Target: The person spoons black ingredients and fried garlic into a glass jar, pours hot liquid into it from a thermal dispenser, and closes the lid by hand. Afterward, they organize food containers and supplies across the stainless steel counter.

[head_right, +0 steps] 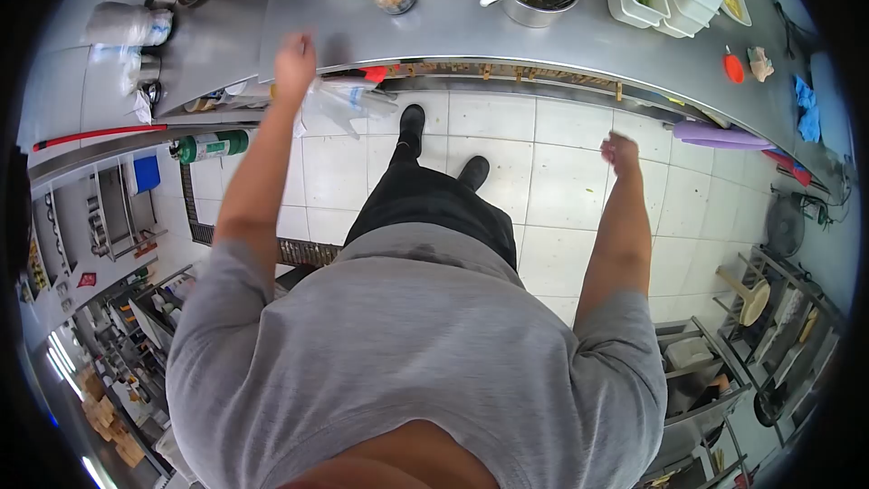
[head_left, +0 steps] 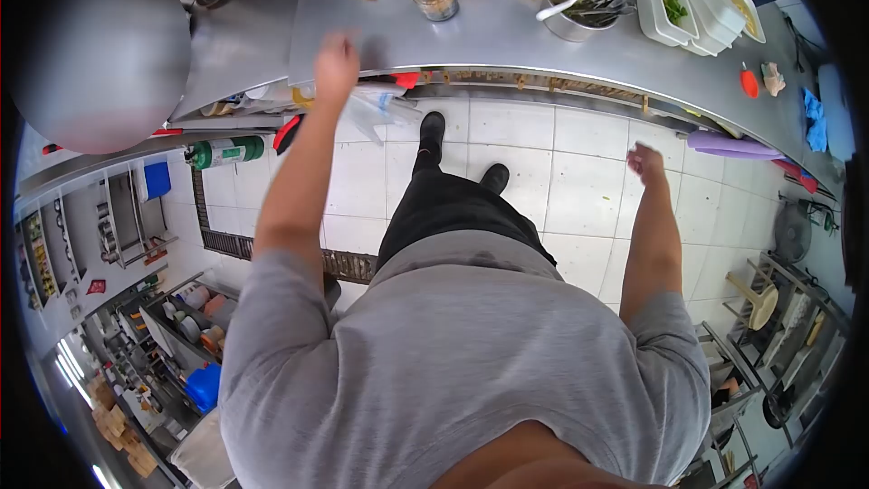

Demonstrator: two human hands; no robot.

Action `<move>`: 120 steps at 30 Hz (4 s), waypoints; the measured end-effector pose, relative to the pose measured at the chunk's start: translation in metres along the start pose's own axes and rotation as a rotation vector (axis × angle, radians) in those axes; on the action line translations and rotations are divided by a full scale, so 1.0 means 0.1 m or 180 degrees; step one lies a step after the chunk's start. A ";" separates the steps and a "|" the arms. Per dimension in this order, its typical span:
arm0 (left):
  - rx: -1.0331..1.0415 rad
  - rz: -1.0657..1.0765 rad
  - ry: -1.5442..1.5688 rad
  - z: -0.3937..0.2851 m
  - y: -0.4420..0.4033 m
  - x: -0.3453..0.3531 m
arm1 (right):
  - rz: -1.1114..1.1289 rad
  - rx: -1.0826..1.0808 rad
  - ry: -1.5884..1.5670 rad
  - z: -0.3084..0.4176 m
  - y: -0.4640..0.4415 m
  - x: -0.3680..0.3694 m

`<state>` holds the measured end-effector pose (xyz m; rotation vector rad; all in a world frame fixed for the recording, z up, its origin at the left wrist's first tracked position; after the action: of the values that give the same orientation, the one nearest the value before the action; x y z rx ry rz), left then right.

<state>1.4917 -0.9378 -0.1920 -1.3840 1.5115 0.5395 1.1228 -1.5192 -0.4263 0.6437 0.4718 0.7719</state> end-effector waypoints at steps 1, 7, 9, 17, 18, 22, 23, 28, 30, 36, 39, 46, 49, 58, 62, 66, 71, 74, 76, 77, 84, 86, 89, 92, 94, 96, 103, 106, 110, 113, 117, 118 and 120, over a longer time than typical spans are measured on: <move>0.0266 -0.0133 -0.0202 0.02 -0.28 0.11 | 0.0084 0.0046 0.0328 -0.19 0.08 -0.05; -0.0092 0.0552 -0.0707 0.24 -0.95 0.51 | 0.0598 0.0517 0.0727 -0.58 0.93 0.16; -0.0153 0.0727 -0.0934 0.10 -0.75 0.37 | 0.0735 0.0508 0.0982 -0.73 1.18 0.16; -0.0934 -0.0097 0.0407 0.15 0.92 0.08 | 0.0740 0.1203 0.1797 -1.73 1.51 -0.63; -0.0927 -0.0229 0.0700 0.33 1.26 0.33 | 0.0775 0.1026 0.2097 -1.73 1.54 -0.72; -0.3767 0.0762 0.3685 0.49 2.07 0.96 | 0.0982 0.0097 0.2819 -1.80 1.41 -1.09; -0.4068 0.0629 0.3920 0.52 2.09 1.10 | 0.1025 -0.0224 0.2872 -1.84 1.32 -1.20; -0.3494 0.1335 0.3600 0.78 1.64 1.88 | 0.0646 -0.0322 0.2555 -1.32 1.48 -1.04; -0.3273 0.1528 0.3535 0.68 1.48 1.95 | 0.0234 0.0201 0.2107 -0.75 2.01 -0.46; -0.3422 0.1439 0.4518 0.45 1.22 1.79 | -0.0037 0.0421 0.2011 -0.56 2.39 -0.32; -0.3500 0.1161 0.4868 0.48 1.16 1.73 | 0.0317 0.0460 0.2518 -0.84 2.44 -0.53; -0.3447 0.0946 0.5825 0.61 1.21 1.77 | 0.0209 0.0868 0.2512 -0.72 2.67 -0.40; -0.3502 0.1135 0.5978 0.53 1.26 1.59 | 0.0207 0.0960 0.2440 -0.48 2.54 -0.17; -0.3664 0.0752 0.5559 0.50 0.90 1.85 | 0.0399 0.0571 0.2391 0.06 1.55 0.16; -0.3394 0.1901 0.4687 0.55 1.07 1.69 | 0.0166 0.0495 0.1709 0.36 1.37 0.40; -0.0054 0.2747 0.1214 0.13 0.97 0.96 | 0.0085 0.0510 0.1487 0.32 1.40 0.27; -0.0599 0.0733 0.1943 -0.70 0.00 0.33 | -0.0824 0.0372 0.2058 0.37 1.35 -0.28; -0.0579 0.0248 0.2147 -0.85 -0.26 0.66 | -0.2114 -0.0929 0.2467 0.49 0.94 -1.03; -0.0607 0.0006 0.2140 -0.97 -0.33 0.85 | -0.2614 -0.1408 0.1999 1.11 0.81 -1.32; -0.0763 0.0064 0.2230 -1.02 -0.37 0.91 | -0.2723 -0.1471 0.1621 1.52 0.82 -1.38; -0.1158 -0.0541 0.1772 -1.32 -0.37 0.82 | -0.1781 -0.1835 0.0589 3.48 0.35 -1.54; -0.1213 -0.0971 0.1354 -1.53 -0.28 0.65 | -0.1780 -0.2391 0.0860 3.95 -0.15 -1.67; -0.1622 -0.1548 0.1264 -1.99 -0.18 0.40 | -0.1413 -0.2844 0.0786 4.88 -0.80 -1.62; -0.1788 -0.1709 0.1430 -2.72 -0.08 0.16 | -0.1070 -0.3192 0.1055 5.84 -1.29 -1.30; -0.1603 -0.1949 0.1396 -3.16 0.05 0.12 | -0.0923 -0.3302 0.1125 6.14 -1.52 -1.20; -0.1574 -0.1839 0.1495 -3.63 0.19 0.13 | -0.0850 -0.3269 0.1164 6.30 -1.68 -1.18; -0.1657 -0.1663 0.1653 -4.72 0.55 0.36 | -0.0455 -0.3156 0.1329 6.34 -1.91 -1.03; -0.1671 -0.1584 0.1768 -4.93 0.59 0.43 | -0.0329 -0.3146 0.1354 6.29 -1.92 -0.96; -0.1806 -0.1580 0.2120 -5.09 0.63 0.49 | -0.0220 -0.3153 0.1384 6.18 -1.89 -0.81; -0.1876 -0.1529 0.2046 -5.11 0.66 0.52 | -0.0194 -0.3194 0.1421 6.16 -1.86 -0.65; -0.1793 -0.1433 0.2059 -5.19 0.64 0.53 | -0.0184 -0.3231 0.1448 6.20 -1.85 -0.52; -0.1812 -0.1414 0.2108 -5.22 0.62 0.55 | -0.0170 -0.3246 0.1438 6.22 -1.85 -0.51; -0.1862 -0.1375 0.2213 -5.27 0.59 0.59 | -0.0135 -0.3255 0.1416 6.27 -1.84 -0.57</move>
<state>1.2573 -1.3907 -0.0363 -2.4687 1.5536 0.2293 1.5552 -1.8854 -0.0957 -0.4985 0.4198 0.9908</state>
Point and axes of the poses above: each hand's wrist, its own y-axis away from the middle knuckle, its own x-axis out of the palm, z = x × y, the point moved 3 cm from there along -y, towards the middle knuckle, and after that the axes turned 4 degrees about -x, right-handed, at the moved point
